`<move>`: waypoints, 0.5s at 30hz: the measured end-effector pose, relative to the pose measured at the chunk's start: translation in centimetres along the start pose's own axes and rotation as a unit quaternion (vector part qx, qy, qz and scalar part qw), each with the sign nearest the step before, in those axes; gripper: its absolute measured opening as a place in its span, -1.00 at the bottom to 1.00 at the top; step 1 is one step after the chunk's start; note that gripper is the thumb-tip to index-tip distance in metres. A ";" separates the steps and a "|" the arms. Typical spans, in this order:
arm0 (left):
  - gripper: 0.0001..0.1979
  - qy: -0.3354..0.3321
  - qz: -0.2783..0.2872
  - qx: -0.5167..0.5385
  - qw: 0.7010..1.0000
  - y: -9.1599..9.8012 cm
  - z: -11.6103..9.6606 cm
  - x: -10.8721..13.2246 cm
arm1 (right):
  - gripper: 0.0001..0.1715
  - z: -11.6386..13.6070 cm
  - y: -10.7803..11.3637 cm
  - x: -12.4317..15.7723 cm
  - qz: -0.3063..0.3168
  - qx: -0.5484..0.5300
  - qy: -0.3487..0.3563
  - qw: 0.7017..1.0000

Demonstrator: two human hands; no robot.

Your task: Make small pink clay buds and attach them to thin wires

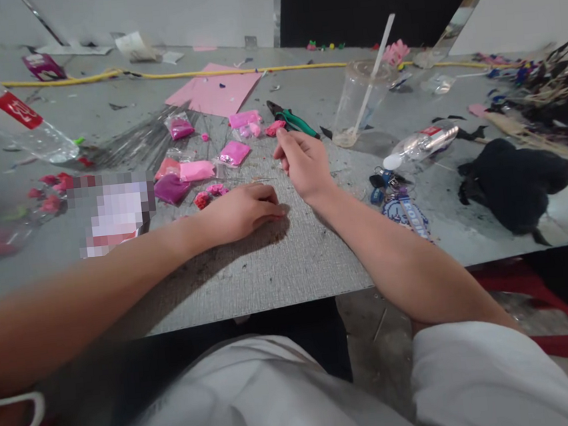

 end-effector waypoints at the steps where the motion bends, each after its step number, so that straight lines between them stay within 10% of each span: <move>1: -0.70 0.004 -0.007 0.016 1.000 0.2 0.0 0.0 | -0.26 0.0 0.0 0.0 -0.001 -0.003 -0.002 1.000; 9: -0.93 0.076 -0.120 0.209 0.967 6.8 -0.2 2.6 | -0.27 1.3 -0.1 1.1 -0.004 -0.035 0.011 0.999; 15: -0.84 0.177 -0.238 0.431 0.852 9.2 -1.3 7.2 | -0.46 5.3 -1.0 4.9 0.086 0.005 0.111 0.990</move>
Point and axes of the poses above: each hand's wrist, its own x-axis away from the middle knuckle, its own y-axis out of the back of the hand, z = x × y, the point moved 6 cm from there along -x, towards the middle knuckle, and after that the axes turned 5 degrees about -z, right-handed, at the moved point
